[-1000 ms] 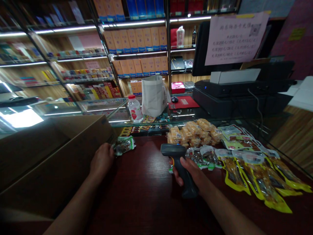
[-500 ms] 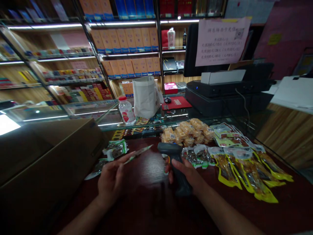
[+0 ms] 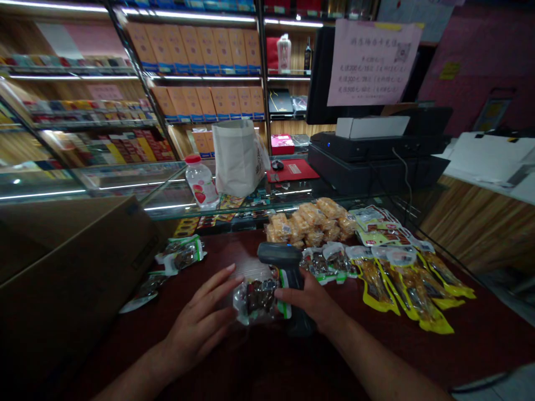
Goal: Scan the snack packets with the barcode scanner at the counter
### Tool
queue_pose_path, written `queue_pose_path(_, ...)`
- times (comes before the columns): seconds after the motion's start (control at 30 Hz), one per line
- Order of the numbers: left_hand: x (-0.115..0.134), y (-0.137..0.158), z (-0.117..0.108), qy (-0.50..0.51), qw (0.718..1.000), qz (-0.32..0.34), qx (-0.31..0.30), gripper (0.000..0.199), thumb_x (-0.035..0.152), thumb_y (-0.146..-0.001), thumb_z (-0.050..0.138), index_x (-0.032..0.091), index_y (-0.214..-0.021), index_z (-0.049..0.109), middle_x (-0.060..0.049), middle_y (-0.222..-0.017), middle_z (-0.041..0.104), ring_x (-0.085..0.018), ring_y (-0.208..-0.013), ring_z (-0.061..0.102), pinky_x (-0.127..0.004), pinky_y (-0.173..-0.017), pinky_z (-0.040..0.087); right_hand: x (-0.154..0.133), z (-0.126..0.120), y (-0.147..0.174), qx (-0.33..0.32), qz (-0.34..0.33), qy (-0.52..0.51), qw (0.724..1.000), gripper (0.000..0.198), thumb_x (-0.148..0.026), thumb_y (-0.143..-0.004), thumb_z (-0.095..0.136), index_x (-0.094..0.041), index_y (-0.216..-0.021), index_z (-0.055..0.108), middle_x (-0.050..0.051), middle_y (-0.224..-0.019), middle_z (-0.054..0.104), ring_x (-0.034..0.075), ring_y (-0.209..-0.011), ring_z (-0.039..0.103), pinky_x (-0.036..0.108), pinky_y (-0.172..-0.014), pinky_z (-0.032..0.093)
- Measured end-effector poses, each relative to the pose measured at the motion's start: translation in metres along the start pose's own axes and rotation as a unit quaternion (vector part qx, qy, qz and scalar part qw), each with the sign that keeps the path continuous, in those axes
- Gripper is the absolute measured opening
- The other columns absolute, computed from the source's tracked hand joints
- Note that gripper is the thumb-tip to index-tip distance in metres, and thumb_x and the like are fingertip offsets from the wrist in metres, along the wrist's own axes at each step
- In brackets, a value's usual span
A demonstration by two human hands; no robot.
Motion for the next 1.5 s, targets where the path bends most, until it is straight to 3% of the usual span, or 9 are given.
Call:
queue_pose_path(0.13, -0.012, 0.005, 0.004, 0.176, 0.965, -0.185, 0.06, 0.037, 0.032, -0.09, 0.067, 0.024, -0.125, 0.055, -0.016, -0.142, 0.057, -0.032, -0.127, 0.058, -0.049, -0.101, 0.052, -0.002, -0.001, 0.002, 0.025, -0.005, 0.017, 1.0, 0.049, -0.035, -0.063, 0.096, -0.019, -0.099, 0.066, -0.003, -0.075, 0.073, 0.014, -0.06, 0.067, 0.022, -0.056, 0.055)
queue_pose_path(0.23, -0.015, 0.008, 0.02, 0.409, 0.842, -0.351, 0.0, 0.047, 0.054, -0.088, 0.063, 0.019, -0.119, 0.057, -0.014, -0.107, 0.073, -0.023, -0.085, 0.073, -0.031, -0.066, 0.061, -0.002, -0.001, 0.003, 0.031, -0.006, 0.028, 0.999, 0.047, -0.036, -0.064, 0.095, -0.02, -0.097, 0.067, -0.005, -0.073, 0.072, 0.013, -0.058, 0.066, 0.022, -0.054, 0.054)
queue_pose_path(0.33, -0.006, 0.007, 0.036, 0.532, 0.714, -0.447, -0.088, 0.052, 0.056, -0.077, 0.074, 0.016, -0.107, 0.062, -0.007, -0.081, 0.074, -0.018, -0.063, 0.071, -0.024, -0.052, 0.056, 0.001, -0.002, 0.002, 0.027, -0.018, 0.044, 0.998, 0.051, -0.038, -0.063, 0.095, -0.02, -0.103, 0.067, -0.002, -0.081, 0.074, 0.015, -0.063, 0.067, 0.025, -0.058, 0.054)
queue_pose_path(0.43, -0.002, 0.004, 0.04, 0.555, 0.665, -0.492, -0.089, 0.052, 0.051, -0.073, 0.08, 0.015, -0.107, 0.063, -0.007, -0.083, 0.075, -0.019, -0.062, 0.073, -0.024, -0.053, 0.057, 0.005, -0.004, 0.001, 0.029, -0.039, 0.068, 0.997, 0.055, -0.039, -0.063, 0.094, -0.019, -0.107, 0.068, 0.001, -0.09, 0.075, 0.02, -0.075, 0.069, 0.029, -0.066, 0.055)
queue_pose_path(0.53, -0.01, 0.004, 0.036, 0.529, 0.673, -0.517, -0.029, 0.052, 0.053, -0.071, 0.08, 0.013, -0.102, 0.066, -0.007, -0.081, 0.076, -0.019, -0.06, 0.073, -0.024, -0.053, 0.057, 0.005, -0.005, 0.001, 0.046, -0.045, 0.107, 0.992, 0.054, -0.043, -0.065, 0.093, -0.019, -0.106, 0.067, 0.003, -0.092, 0.076, 0.023, -0.081, 0.07, 0.03, -0.071, 0.055)
queue_pose_path(0.7, -0.039, 0.011, 0.018, 0.404, 0.722, -0.544, 0.141, 0.054, 0.055, -0.063, 0.084, 0.014, -0.095, 0.068, -0.004, -0.079, 0.076, -0.021, -0.067, 0.074, -0.027, -0.06, 0.059, 0.0, -0.001, 0.0, 0.018, -0.061, 0.116, 0.991, 0.045, -0.054, -0.08, 0.081, -0.018, -0.1, 0.061, 0.001, -0.076, 0.071, 0.016, -0.056, 0.065, 0.025, -0.053, 0.049)
queue_pose_path(0.8, -0.052, 0.015, 0.009, 0.339, 0.743, -0.544, 0.191, 0.055, 0.059, -0.06, 0.083, 0.015, -0.089, 0.069, -0.004, -0.081, 0.076, -0.022, -0.071, 0.074, -0.029, -0.066, 0.06, -0.001, 0.0, 0.0, 0.011, -0.082, 0.14, 0.987, 0.041, -0.056, -0.086, 0.073, -0.019, -0.093, 0.057, -0.002, -0.071, 0.066, 0.013, -0.05, 0.061, 0.022, -0.048, 0.046)
queue_pose_path(1.13, -0.063, 0.024, 0.008, 0.244, 0.795, -0.527, 0.178, 0.049, 0.063, -0.068, 0.075, 0.017, -0.081, 0.066, -0.002, -0.077, 0.071, -0.024, -0.077, 0.075, -0.032, -0.072, 0.06, 0.003, 0.01, 0.009, -0.032, -0.127, 0.26, 0.957, 0.044, -0.06, -0.097, 0.052, -0.018, -0.084, 0.056, -0.002, -0.063, 0.059, 0.013, -0.047, 0.054, 0.024, -0.047, 0.041)
queue_pose_path(1.5, -0.056, 0.017, 0.002, 0.145, 0.821, -0.536, 0.132, 0.029, 0.045, -0.081, 0.065, 0.019, -0.069, 0.059, -0.003, -0.069, 0.073, -0.026, -0.076, 0.076, -0.026, -0.061, 0.054, 0.004, 0.009, 0.009, -0.037, -0.137, 0.241, 0.96, 0.038, -0.056, -0.099, 0.052, -0.019, -0.091, 0.056, -0.002, -0.069, 0.06, 0.012, -0.046, 0.054, 0.023, -0.046, 0.042)
Point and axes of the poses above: each hand's wrist, its own y-axis away from the middle knuckle, its own z-axis out of the palm, x = y × z, the point moved 3 cm from there along -y, towards the middle knuckle
